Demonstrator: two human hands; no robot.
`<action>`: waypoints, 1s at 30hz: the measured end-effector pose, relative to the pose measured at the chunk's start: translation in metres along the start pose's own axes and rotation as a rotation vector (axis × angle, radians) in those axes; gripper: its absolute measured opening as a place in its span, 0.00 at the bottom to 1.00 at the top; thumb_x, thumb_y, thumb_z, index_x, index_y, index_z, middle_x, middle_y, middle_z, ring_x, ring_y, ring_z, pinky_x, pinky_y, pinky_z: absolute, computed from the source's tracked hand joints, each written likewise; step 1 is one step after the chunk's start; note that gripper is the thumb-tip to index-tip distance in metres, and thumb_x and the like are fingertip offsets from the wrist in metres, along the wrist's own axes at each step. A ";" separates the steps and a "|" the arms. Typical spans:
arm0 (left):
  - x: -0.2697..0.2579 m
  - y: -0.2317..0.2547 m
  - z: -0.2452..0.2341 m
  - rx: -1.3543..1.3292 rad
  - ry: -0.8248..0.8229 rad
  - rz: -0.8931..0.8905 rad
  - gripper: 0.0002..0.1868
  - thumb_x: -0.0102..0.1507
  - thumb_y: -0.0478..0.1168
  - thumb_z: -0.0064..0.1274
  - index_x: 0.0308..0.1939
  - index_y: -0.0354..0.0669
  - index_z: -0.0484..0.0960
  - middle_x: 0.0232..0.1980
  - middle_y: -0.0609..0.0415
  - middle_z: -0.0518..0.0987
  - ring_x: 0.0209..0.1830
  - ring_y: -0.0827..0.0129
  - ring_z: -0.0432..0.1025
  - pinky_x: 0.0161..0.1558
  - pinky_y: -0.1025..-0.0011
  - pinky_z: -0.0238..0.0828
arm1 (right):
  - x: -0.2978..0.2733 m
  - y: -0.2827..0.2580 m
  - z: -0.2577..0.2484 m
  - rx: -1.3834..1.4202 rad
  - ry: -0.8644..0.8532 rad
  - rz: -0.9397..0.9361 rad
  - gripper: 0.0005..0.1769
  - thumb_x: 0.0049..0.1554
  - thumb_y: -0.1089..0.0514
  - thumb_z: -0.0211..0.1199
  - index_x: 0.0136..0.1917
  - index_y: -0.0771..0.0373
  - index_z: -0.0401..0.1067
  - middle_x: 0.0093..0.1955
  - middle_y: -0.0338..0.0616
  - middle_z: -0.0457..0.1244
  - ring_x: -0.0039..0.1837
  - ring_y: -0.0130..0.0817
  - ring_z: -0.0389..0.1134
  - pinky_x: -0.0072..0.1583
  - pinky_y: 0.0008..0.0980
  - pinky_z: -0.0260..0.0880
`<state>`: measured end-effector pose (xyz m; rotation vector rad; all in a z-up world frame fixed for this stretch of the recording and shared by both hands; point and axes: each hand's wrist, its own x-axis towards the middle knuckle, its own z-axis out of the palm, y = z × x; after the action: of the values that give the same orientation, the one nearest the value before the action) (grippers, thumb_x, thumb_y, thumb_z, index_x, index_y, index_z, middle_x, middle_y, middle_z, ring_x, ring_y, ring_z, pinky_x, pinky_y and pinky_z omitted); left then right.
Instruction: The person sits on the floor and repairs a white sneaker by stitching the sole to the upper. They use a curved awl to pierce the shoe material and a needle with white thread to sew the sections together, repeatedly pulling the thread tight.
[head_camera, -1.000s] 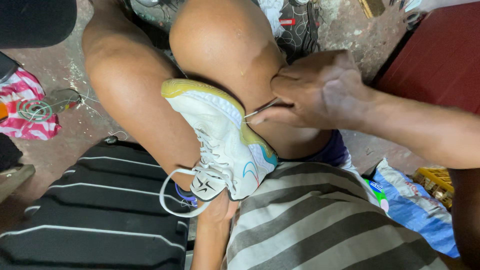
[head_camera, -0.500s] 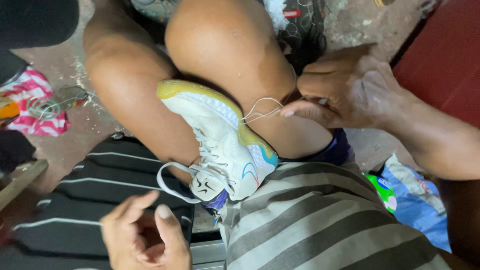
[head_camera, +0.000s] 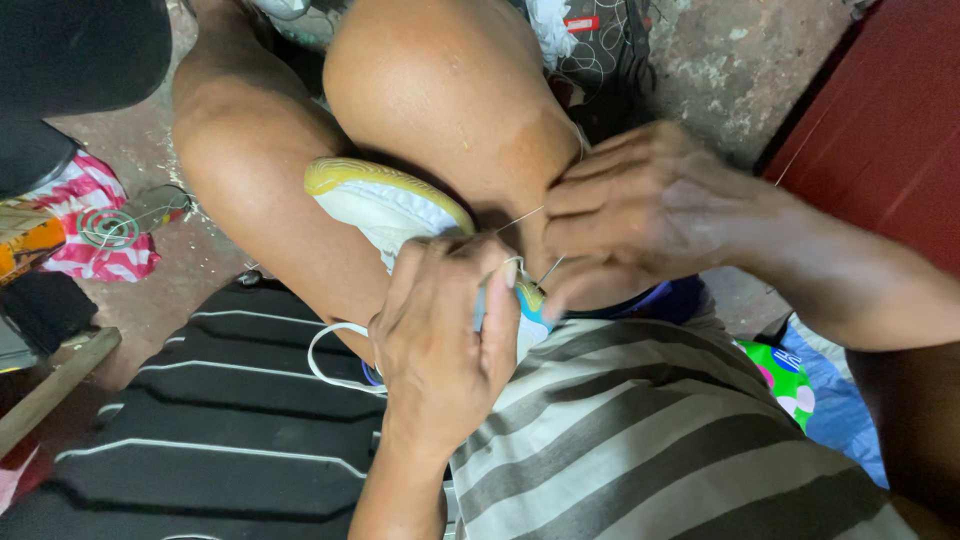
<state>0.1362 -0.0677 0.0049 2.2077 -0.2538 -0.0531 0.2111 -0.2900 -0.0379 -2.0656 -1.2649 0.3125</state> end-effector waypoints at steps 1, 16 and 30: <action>-0.002 -0.001 0.000 -0.023 0.038 0.012 0.09 0.70 0.30 0.57 0.53 0.39 0.76 0.46 0.52 0.80 0.44 0.62 0.72 0.45 0.68 0.71 | 0.003 -0.001 0.006 -0.029 0.104 0.006 0.25 0.51 0.33 0.70 0.39 0.57 0.75 0.36 0.38 0.63 0.36 0.35 0.68 0.39 0.36 0.69; -0.005 0.001 -0.005 -0.040 -0.085 -0.111 0.35 0.68 0.31 0.60 0.75 0.50 0.62 0.44 0.55 0.76 0.36 0.73 0.75 0.38 0.73 0.76 | -0.015 -0.031 -0.004 0.575 0.050 0.459 0.06 0.57 0.56 0.70 0.45 0.57 0.75 0.39 0.33 0.69 0.32 0.15 0.66 0.33 0.23 0.63; -0.013 -0.004 0.006 -0.132 0.010 -0.159 0.50 0.62 0.34 0.72 0.80 0.44 0.54 0.49 0.53 0.69 0.32 0.75 0.70 0.32 0.79 0.74 | -0.022 0.017 -0.035 -0.515 0.024 0.428 0.06 0.55 0.58 0.70 0.46 0.58 0.76 0.44 0.45 0.67 0.41 0.42 0.70 0.42 0.42 0.69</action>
<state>0.1233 -0.0677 -0.0030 2.0922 -0.0666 -0.1420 0.2304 -0.3285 -0.0265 -2.7759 -0.9414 0.1572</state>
